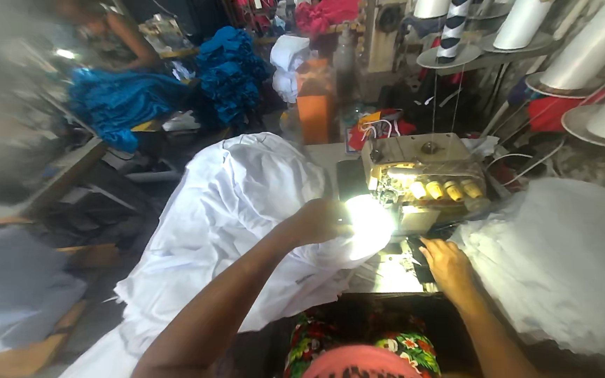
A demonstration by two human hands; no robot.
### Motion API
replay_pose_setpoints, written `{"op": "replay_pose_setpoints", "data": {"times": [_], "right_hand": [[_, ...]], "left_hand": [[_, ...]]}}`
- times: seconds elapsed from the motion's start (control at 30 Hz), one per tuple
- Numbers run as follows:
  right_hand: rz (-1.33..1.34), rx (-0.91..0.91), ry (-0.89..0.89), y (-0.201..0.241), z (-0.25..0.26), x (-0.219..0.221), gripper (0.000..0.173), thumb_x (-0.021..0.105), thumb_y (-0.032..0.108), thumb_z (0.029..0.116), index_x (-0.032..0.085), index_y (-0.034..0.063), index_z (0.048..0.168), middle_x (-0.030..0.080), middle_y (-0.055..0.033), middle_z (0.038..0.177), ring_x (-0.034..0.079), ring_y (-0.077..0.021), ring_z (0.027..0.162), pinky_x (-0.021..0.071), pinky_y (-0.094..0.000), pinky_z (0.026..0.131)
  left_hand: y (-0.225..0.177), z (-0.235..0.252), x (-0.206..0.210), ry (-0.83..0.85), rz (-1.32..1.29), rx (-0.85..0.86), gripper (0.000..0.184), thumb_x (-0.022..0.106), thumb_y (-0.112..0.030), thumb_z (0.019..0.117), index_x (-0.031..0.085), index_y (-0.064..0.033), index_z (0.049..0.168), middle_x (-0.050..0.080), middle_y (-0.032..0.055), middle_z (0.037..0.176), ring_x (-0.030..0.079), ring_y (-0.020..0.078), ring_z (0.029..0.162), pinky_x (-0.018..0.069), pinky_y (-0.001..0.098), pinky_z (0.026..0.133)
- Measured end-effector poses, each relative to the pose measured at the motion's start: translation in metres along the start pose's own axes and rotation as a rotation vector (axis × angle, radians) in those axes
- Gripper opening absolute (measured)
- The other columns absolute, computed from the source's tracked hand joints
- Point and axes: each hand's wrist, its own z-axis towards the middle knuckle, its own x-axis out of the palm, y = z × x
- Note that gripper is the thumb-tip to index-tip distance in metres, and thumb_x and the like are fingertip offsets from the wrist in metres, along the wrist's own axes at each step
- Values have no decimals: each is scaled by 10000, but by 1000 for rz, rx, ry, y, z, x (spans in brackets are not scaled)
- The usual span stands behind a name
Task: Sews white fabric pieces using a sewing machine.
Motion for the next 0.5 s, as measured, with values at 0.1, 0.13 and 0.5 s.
{"op": "replay_pose_setpoints", "data": {"times": [0.1,0.13,0.5], "right_hand": [[-47,-102,-201,-8,-6,18,231,563,67,1023,728,-61,1121,701,-280,1037,678,-498,981,540,-618,796],[-53,-105,-222,-8,-6,19,219,553,43,1020,724,-70,1098,700,-282,1023,681,-498,968,543,-614,788],[431,-159,-283,69,9,-47,364,605,293,1010,702,88,1295,712,-156,883,667,-291,669,536,-507,600]], "left_hand": [[-1,-1,3,-33,15,44,193,679,-234,977,749,-61,929,678,56,797,610,153,694,482,355,643],[-3,-2,3,-52,29,46,195,686,-235,969,744,-63,898,657,46,733,592,145,648,460,350,609],[0,-6,16,-208,42,213,162,696,-241,946,759,-125,852,648,-45,708,574,58,646,447,280,625]]}}
